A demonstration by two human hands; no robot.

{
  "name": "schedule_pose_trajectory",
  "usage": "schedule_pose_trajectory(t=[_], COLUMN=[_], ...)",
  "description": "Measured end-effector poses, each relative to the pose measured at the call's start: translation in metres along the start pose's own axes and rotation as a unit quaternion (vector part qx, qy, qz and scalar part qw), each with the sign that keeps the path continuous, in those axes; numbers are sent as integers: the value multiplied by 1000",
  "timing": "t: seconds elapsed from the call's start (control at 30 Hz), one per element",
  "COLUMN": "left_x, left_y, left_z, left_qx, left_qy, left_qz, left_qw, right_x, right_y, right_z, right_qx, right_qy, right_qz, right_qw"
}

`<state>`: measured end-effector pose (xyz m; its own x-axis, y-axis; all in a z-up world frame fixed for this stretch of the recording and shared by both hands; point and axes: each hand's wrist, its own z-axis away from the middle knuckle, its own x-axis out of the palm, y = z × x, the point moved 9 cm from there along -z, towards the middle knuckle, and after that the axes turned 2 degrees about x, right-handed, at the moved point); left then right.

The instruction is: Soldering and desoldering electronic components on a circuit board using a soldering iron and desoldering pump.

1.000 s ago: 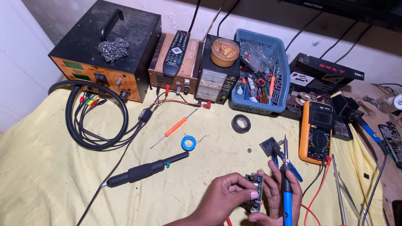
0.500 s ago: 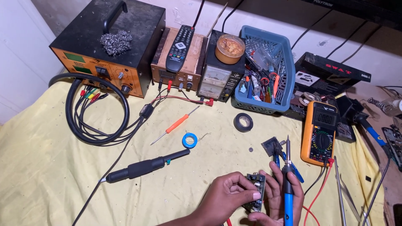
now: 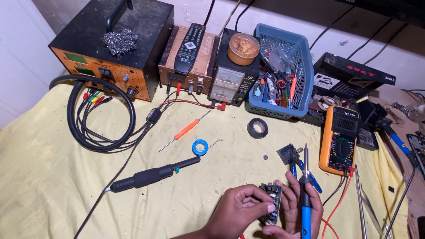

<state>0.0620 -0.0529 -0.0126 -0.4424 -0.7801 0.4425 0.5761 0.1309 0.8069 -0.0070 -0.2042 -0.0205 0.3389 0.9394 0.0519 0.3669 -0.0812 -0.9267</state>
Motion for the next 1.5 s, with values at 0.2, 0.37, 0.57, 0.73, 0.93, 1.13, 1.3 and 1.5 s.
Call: schedule_pose_trajectory(t=[0.2,0.37,0.57,0.73,0.93,1.13,1.3,1.5], left_x=[0,-1,-1,1,10,16,17,16], left_y=[0,3,5,7,13,5,8,6], left_z=[-1,-4,-4,0,12,13,20,21], left_qx=[19,61,112,169,267,318,417,395], left_qy=[-12,-2,-5,-15,-73,-93,-75,-59], left_qz=[24,-52,-69,-82,-140,-149,-195,-188], left_qw=[999,997,991,982,951,932,884,898], right_x=[-4,-6,-9,-12,-9,-15,-16,-12], right_y=[6,8,10,12,2,4,5,0], right_z=[1,1,0,1,-4,-4,-3,-3], right_qx=[22,24,30,17,15,-1,8,14], right_qy=[12,14,24,17,43,36,28,40], right_qz=[-15,-38,-40,-39,-20,-35,-31,-3], right_qw=[1000,999,998,999,999,999,999,999])
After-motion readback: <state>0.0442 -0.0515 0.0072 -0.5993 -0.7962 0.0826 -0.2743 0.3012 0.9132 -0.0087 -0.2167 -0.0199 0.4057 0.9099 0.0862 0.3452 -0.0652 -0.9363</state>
